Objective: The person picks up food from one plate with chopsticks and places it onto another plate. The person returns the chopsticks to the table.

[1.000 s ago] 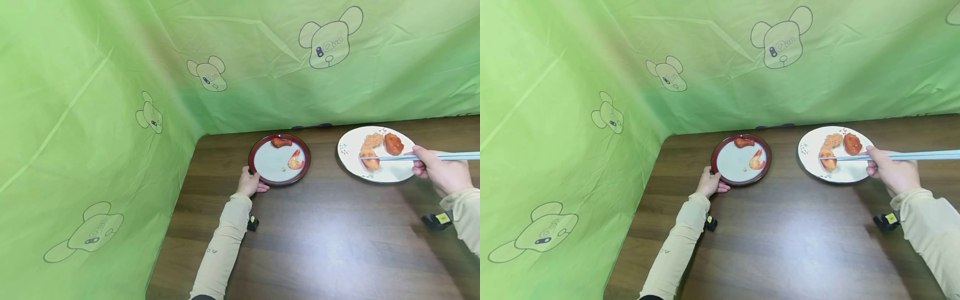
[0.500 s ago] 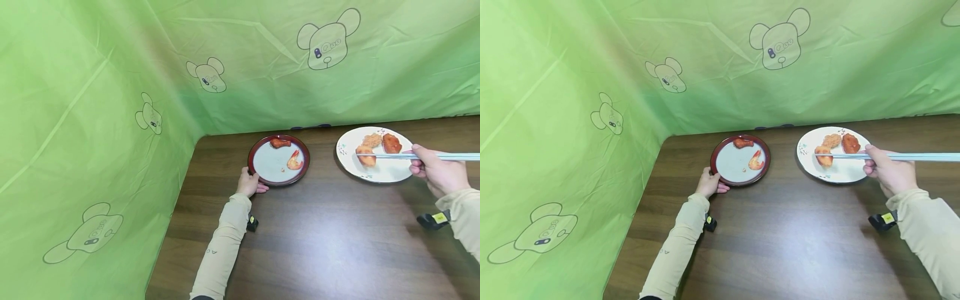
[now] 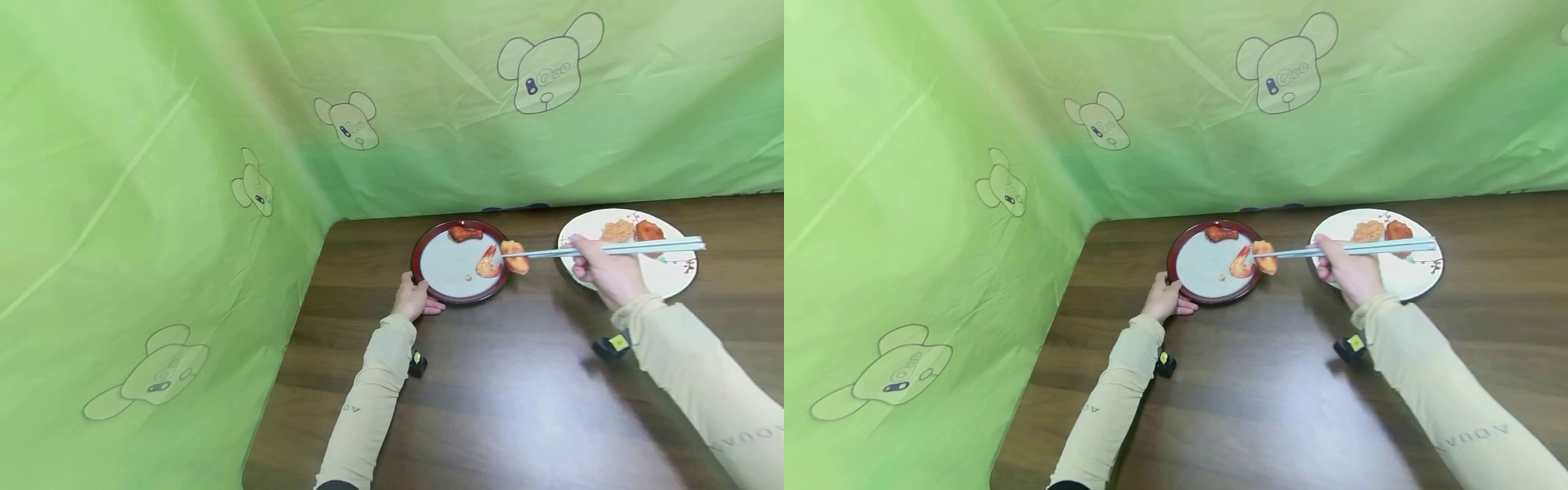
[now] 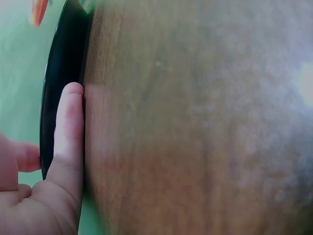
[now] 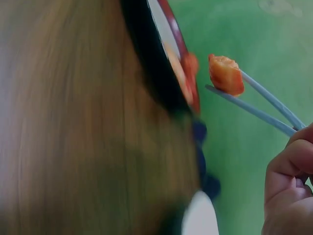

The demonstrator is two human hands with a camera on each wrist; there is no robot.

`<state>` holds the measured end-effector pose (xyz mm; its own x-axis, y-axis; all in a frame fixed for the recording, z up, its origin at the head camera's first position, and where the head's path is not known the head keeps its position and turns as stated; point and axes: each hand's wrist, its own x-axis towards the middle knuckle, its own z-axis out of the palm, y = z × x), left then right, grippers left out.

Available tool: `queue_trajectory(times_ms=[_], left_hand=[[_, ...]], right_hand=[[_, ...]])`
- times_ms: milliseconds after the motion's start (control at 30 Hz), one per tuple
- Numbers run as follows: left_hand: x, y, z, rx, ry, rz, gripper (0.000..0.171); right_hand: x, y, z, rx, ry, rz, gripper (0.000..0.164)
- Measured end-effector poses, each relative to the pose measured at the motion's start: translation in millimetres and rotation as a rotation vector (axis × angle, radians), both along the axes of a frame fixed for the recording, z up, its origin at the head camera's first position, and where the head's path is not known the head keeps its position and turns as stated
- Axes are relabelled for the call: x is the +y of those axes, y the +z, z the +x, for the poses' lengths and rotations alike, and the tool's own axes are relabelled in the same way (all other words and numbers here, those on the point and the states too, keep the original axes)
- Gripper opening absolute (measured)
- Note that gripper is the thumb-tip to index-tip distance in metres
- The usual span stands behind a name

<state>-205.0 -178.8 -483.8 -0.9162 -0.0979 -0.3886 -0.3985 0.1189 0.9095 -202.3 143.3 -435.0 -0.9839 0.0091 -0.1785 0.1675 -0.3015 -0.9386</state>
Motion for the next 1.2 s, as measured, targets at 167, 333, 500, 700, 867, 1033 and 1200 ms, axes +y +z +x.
queue_trajectory(times_ms=[167, 333, 500, 700, 867, 1033, 1200], left_hand=[[0, 1.6, 0.9, 0.009, 0.011, 0.001, 0.045], [0, 1.1, 1.2, 0.017, 0.007, 0.001, 0.044], [0, 0.0, -0.6, 0.004, -0.009, -0.017, 0.041], [-2, -1.7, -2.2, 0.001, -0.018, -0.024, 0.043], [0, -1.8, -2.2, 0.011, -0.019, -0.014, 0.046], [0, -2.4, -2.5, 0.009, -0.015, -0.010, 0.046], [-2, -5.7, -4.3, 0.007, -0.013, -0.012, 0.047]], right_hand=[[-48, -1.4, -5.1, 0.001, 0.071, 0.143, 0.020], [-90, -7.0, -9.0, 0.009, 0.048, 0.215, 0.027], [-123, -14.1, -13.4, 0.012, 0.020, 0.289, 0.036], [-148, -19.6, -17.9, 0.002, 0.008, 0.308, 0.045], [-156, -22.6, -21.3, -0.014, -0.005, 0.352, 0.045], [-159, -23.4, -24.3, 0.001, 0.001, 0.357, 0.047], [-160, -23.9, -26.2, 0.022, 0.032, 0.391, 0.047]])
